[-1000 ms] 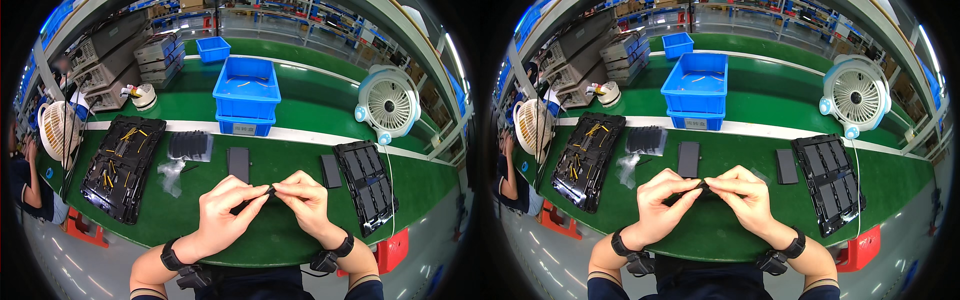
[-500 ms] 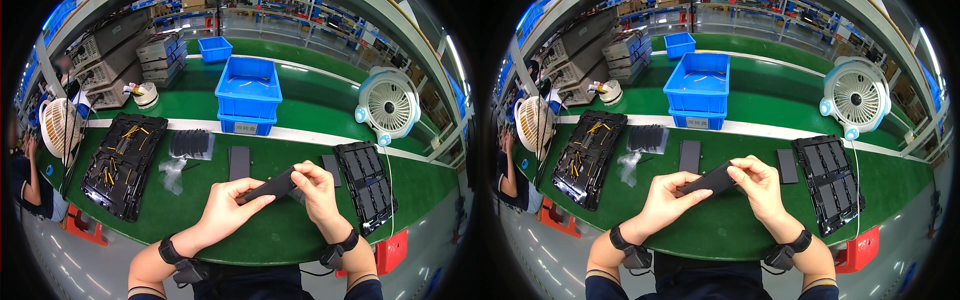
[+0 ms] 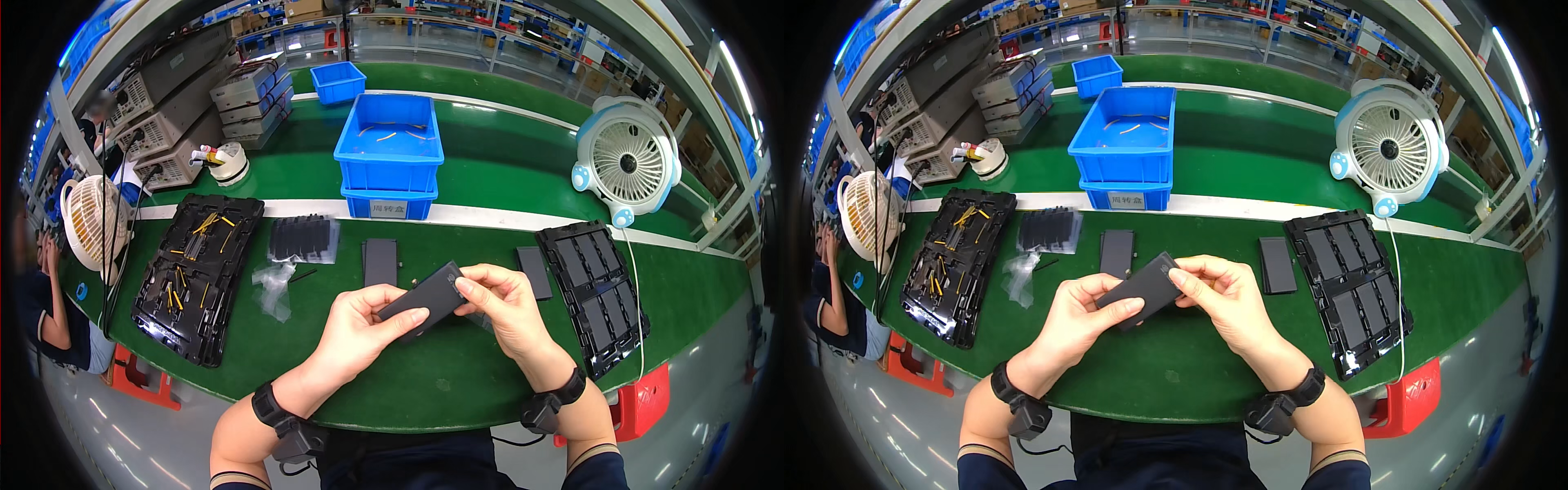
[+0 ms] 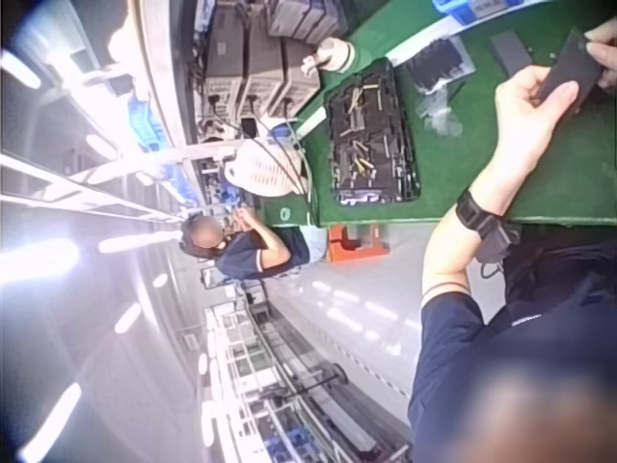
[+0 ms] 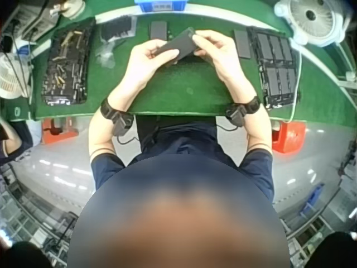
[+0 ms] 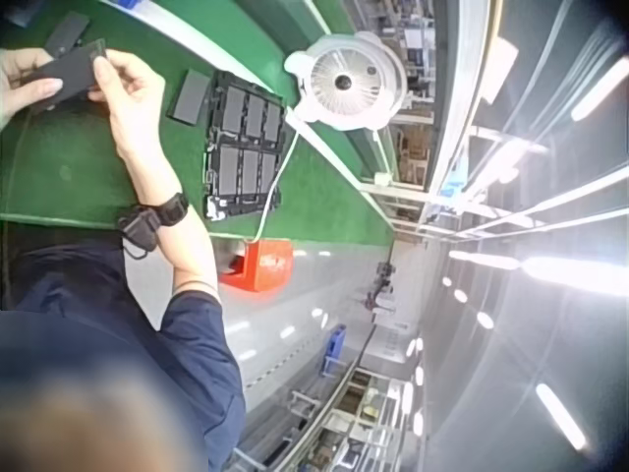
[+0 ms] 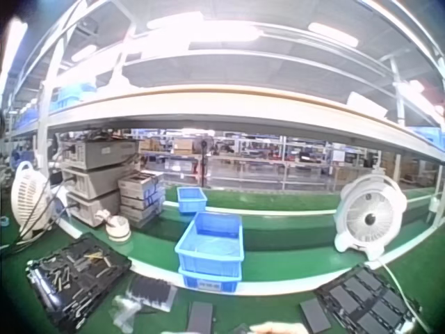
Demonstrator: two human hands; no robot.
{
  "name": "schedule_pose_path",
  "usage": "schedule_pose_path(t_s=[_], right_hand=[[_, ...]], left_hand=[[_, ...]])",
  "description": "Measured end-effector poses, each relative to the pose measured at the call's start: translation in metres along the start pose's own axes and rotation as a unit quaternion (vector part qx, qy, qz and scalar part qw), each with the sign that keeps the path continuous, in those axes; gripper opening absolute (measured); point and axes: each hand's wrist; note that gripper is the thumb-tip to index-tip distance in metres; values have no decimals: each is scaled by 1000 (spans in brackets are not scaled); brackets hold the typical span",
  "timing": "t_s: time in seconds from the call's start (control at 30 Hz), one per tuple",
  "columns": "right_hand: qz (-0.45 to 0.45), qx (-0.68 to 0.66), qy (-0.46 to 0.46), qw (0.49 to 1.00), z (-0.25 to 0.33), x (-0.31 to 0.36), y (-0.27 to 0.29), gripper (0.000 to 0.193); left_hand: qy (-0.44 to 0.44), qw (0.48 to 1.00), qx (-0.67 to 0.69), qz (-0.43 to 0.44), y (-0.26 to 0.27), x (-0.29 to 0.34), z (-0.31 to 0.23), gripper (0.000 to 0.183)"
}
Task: The recorder is seen assembling electronic components, specifically attaching a small plastic piece to a rectangular battery or power bank.
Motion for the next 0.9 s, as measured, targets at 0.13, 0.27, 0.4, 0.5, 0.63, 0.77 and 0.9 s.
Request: schedule_pose_path(t_s=[0.13,0.27,0.4,0.5,0.63,0.77,0.9], right_hand=[[50,-22,15,998,5,0,0,30],[99,-89,-14,991,3,0,5,43],[105,-77,2,991,0,-1,6,44],[90,-71,5,993,0,-2,6,45],[79,-87,-3,993,0,-1,6,43],[64,-82,-4,995,-1,-1,5,40],[53,-82,-5,995,-6,-2,7,39]], left_hand=[[4,999,41,1,3,-2,1,11],[51,994,93,-9,3,1,-7,14],[49,995,91,-11,4,1,-5,14],[48,994,93,-6,4,1,-6,15],[44,995,91,-14,3,2,-7,14],[33,995,90,-19,3,2,-6,14],[-39,998,22,-46,2,2,-2,13]])
Point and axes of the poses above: each hand's wrist, its own x-axis away from the middle knuckle, its own y-axis out of the back of the hand, z = x × y, and after that the axes turned 12 degrees about -x, right-handed
